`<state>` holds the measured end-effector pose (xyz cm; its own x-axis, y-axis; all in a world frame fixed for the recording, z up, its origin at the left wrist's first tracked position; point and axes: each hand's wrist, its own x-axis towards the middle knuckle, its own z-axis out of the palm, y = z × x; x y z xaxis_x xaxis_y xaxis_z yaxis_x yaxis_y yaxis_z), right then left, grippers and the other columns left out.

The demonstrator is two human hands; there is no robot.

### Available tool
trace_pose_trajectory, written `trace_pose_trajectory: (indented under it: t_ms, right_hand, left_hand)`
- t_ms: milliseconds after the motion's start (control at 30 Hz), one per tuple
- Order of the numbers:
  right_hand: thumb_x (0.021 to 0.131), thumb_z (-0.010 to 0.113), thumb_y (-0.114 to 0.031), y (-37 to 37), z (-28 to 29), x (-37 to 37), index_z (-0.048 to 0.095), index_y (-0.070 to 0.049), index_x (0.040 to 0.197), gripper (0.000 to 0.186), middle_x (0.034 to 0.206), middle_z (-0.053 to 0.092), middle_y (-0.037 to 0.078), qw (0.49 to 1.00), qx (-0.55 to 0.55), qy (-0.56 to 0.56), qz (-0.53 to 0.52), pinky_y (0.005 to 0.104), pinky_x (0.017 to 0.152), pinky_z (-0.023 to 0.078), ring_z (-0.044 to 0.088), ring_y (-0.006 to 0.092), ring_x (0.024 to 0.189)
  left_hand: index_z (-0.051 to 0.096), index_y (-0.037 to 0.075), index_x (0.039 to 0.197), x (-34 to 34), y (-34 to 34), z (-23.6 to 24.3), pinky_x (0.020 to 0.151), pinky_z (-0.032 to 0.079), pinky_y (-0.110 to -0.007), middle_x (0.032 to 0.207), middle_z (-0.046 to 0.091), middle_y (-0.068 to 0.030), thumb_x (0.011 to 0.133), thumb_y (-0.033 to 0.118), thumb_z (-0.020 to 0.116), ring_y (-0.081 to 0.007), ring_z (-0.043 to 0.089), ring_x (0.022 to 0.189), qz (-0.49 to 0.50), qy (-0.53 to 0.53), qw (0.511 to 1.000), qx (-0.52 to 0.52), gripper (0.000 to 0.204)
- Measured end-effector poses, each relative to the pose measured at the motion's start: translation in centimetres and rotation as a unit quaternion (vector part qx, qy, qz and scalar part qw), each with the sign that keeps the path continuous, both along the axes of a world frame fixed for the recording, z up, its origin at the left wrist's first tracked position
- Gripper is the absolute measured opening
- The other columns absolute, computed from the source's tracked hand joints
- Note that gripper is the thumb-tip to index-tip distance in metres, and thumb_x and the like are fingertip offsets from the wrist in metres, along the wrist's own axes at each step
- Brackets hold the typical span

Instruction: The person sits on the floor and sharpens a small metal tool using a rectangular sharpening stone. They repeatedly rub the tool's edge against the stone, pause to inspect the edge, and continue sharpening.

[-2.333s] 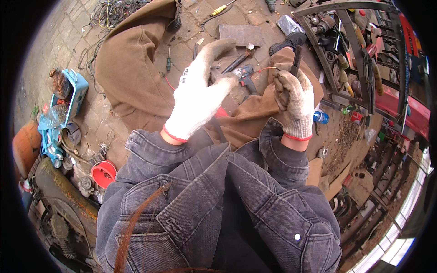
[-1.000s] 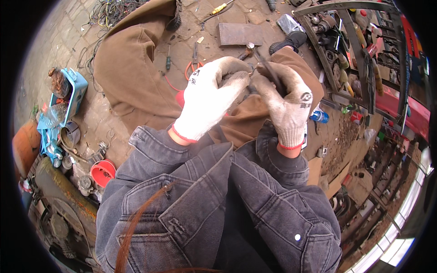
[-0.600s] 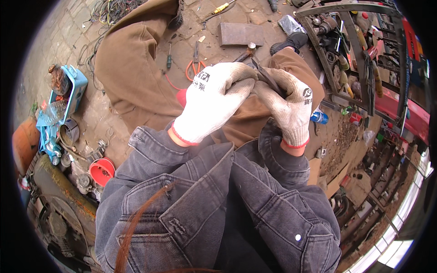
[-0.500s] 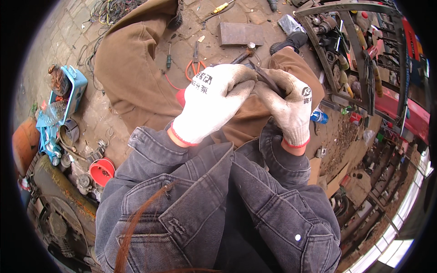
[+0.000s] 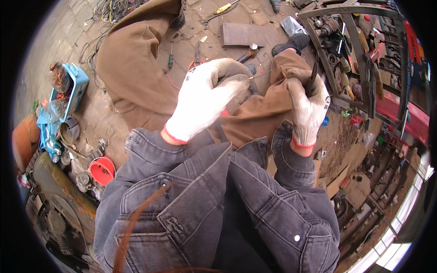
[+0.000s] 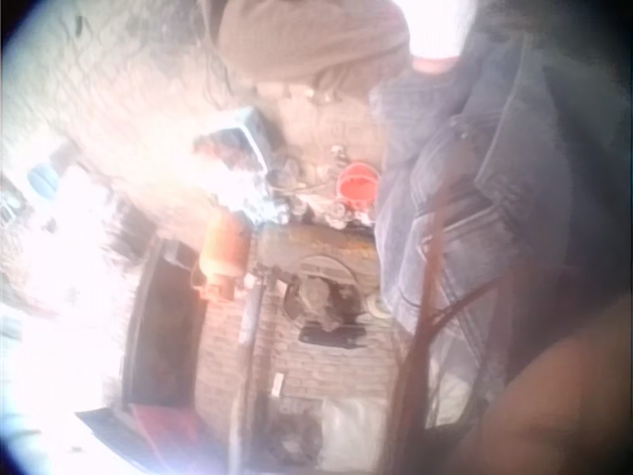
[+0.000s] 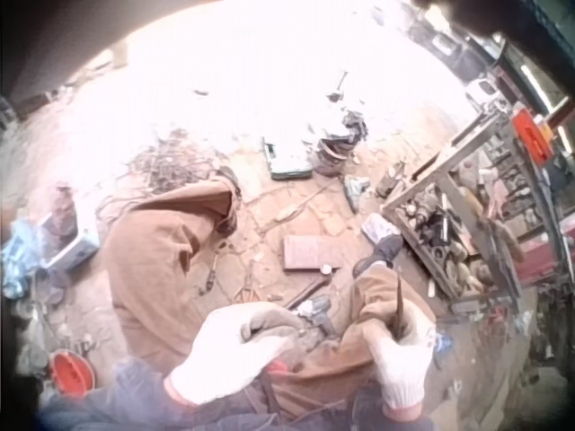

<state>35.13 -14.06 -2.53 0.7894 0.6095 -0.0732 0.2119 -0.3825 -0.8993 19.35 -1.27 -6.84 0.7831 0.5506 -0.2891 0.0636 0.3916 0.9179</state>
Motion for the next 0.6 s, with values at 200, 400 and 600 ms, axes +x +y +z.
trace_pose_trajectory:
  t_ms: [200, 400, 600]
  right_hand:
    - [0.083, 0.07, 0.0, -0.2, 0.3, -2.1, 0.07, 0.004, 0.111, 0.029, 0.104, 0.072, 0.007, 0.992, 0.037, 0.111, 0.05, 0.0258, 0.083, 0.053, 0.065, 0.0106, 0.092]
    - [0.086, 0.071, -0.009, 0.2, -0.3, -1.8, 0.071, 0.002, 0.107, 0.024, 0.096, 0.073, 0.003, 0.978, -0.081, 0.123, 0.148, 0.0254, 0.073, 0.051, 0.062, 0.009, 0.083]
    - [0.089, 0.068, -0.012, -0.4, 0.6, -1.4, 0.071, 0.005, 0.103, 0.022, 0.09, 0.072, 0.007, 0.959, -0.04, 0.248, 0.128, 0.0254, 0.068, 0.049, 0.059, 0.0088, 0.074]
  left_hand:
    - [0.068, -0.006, 0.108, 0.2, 0.1, 0.1, 0.074, 0.05, -0.022, 0.092, 0.071, -0.005, 0.092, 0.006, 0.062, -0.0085, 0.063, 0.081, -0.025, -0.015, 0.997, -0.071, 0.021]
    - [0.068, -0.005, 0.107, 0.1, -0.1, 0.2, 0.074, 0.051, -0.023, 0.091, 0.071, -0.0048, 0.09, 0.004, 0.064, -0.0096, 0.063, 0.08, -0.011, -0.039, 0.998, -0.044, 0.019]
    - [0.069, -0.005, 0.107, 0.1, 0.0, 0.0, 0.077, 0.053, -0.024, 0.093, 0.072, -0.0073, 0.089, 0.0, 0.065, -0.0108, 0.066, 0.085, 0.006, -0.026, 0.999, 0.043, 0.02]
